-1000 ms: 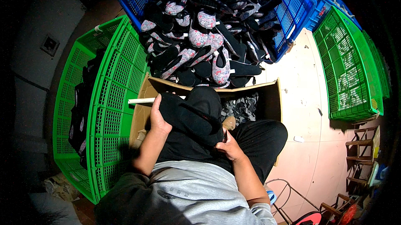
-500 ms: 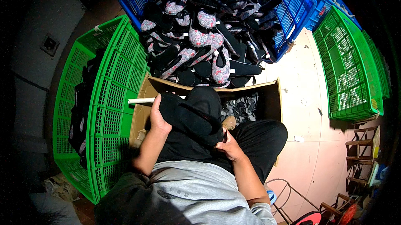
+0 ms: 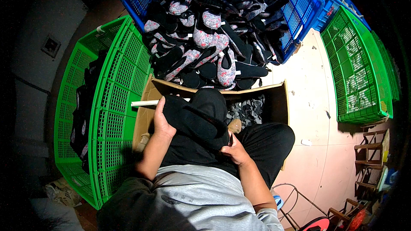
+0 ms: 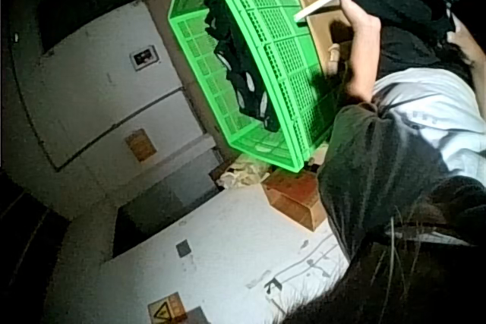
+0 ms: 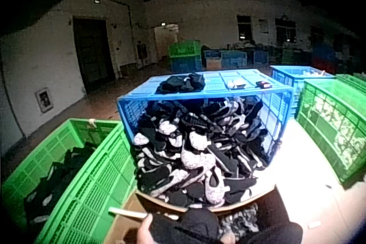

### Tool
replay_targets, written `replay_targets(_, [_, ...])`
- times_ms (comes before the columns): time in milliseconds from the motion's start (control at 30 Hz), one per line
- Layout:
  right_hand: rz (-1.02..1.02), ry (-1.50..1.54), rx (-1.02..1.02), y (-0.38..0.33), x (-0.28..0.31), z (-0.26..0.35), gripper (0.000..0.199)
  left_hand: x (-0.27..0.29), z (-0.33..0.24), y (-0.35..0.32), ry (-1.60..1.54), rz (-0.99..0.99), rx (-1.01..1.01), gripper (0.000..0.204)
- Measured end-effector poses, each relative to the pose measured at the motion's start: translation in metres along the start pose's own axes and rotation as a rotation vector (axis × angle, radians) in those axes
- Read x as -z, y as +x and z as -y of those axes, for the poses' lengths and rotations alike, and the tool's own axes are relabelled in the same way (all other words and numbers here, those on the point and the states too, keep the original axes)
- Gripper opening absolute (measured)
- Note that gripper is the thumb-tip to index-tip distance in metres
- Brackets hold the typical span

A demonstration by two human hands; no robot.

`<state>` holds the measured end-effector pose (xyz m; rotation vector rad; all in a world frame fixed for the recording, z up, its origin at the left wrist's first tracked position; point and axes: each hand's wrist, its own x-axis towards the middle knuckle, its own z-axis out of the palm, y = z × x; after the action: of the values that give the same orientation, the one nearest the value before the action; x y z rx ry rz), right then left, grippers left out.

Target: The person sits on the floor and sews a floral-patterned slipper using a needle and thread. They pull the thread through the fabric, adjust the slipper's shape, and continue stitching the sole to the upper part.

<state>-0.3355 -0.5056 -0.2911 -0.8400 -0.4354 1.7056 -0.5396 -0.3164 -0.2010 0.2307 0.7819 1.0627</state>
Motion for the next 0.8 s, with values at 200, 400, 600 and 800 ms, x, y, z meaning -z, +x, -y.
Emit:
replay_targets(200, [-0.002,-0.002,-0.011,0.000,0.001,0.000,0.100,0.007,0.001,0.005,-0.008,-0.018,0.007,0.036])
replay_targets(400, [-0.005,-0.006,-0.020,0.000,0.000,0.002,0.101,0.009,0.001,0.006,-0.002,-0.015,0.004,0.037])
replay_targets(600, [-0.006,-0.009,-0.011,0.000,0.000,0.000,0.101,0.008,0.001,0.006,-0.003,-0.010,0.007,0.038])
replay_targets(800, [-0.010,-0.010,-0.017,0.000,0.000,0.001,0.099,0.003,0.001,0.003,-0.022,-0.017,0.003,0.037])
